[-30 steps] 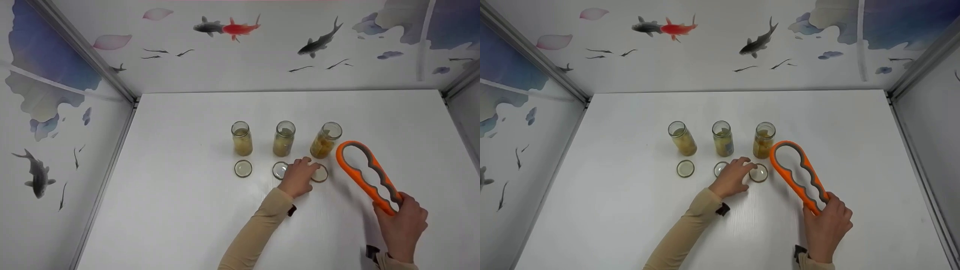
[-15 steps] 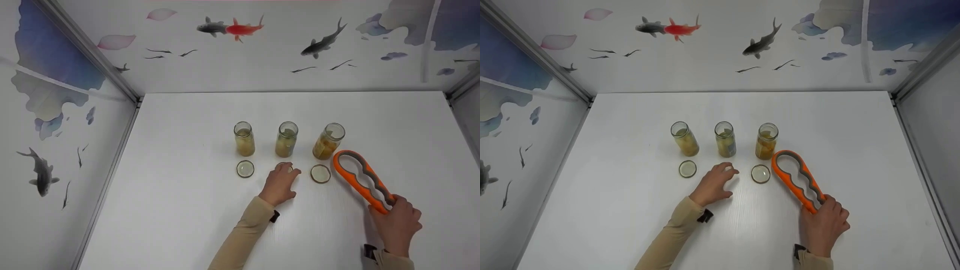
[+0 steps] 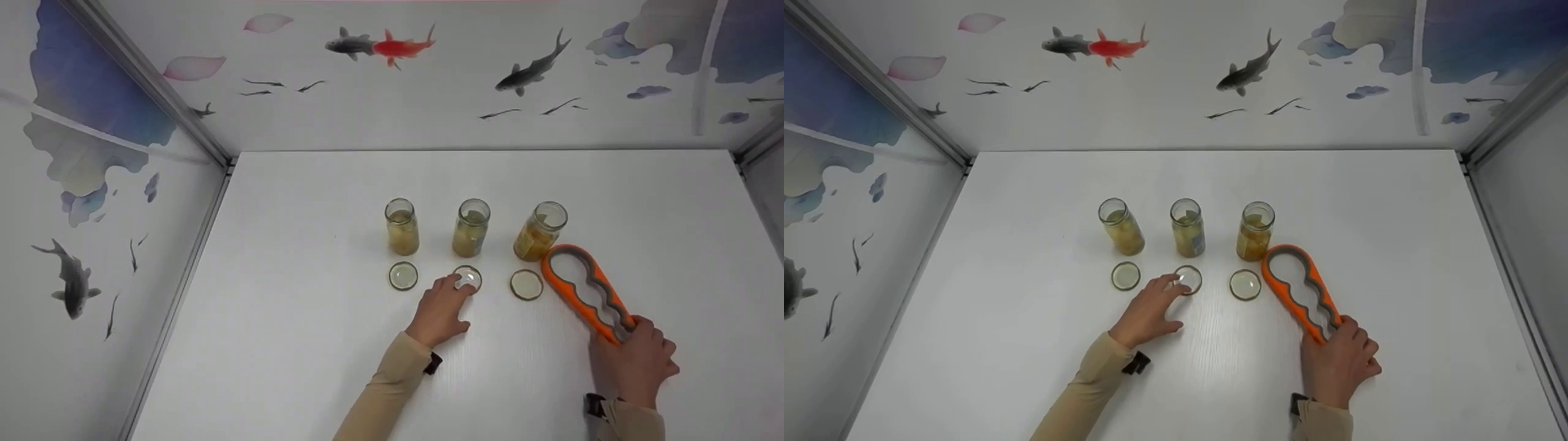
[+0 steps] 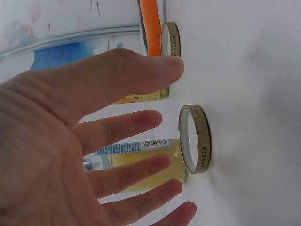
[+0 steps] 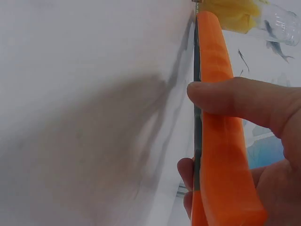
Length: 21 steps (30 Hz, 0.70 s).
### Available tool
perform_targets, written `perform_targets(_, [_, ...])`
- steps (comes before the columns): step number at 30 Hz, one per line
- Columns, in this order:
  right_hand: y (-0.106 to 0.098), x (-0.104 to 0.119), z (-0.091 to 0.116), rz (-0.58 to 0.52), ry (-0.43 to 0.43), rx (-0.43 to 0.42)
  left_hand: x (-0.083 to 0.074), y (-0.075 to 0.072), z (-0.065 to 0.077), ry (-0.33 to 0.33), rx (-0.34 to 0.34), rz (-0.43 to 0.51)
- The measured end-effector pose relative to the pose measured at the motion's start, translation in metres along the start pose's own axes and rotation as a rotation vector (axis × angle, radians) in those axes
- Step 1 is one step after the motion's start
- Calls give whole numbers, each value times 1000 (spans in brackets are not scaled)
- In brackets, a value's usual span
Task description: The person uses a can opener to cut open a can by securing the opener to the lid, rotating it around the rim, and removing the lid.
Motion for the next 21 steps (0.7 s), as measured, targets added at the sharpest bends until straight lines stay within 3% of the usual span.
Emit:
perform_targets(9, [9,3,1,25,34,19,2,0,6,-22,2,82])
perform_targets(21, [17,15,8,62,33,3,8,-2,19,-24,-60,124])
Point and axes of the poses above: each hand's wrist, its own z-axis away from the middle knuckle, its own y-axis out of the palm, x = y × z, the point moved 2 cm from there along -z, towards the middle knuckle, and after that the axes turned 4 degrees about y, right-handed, at the moved point
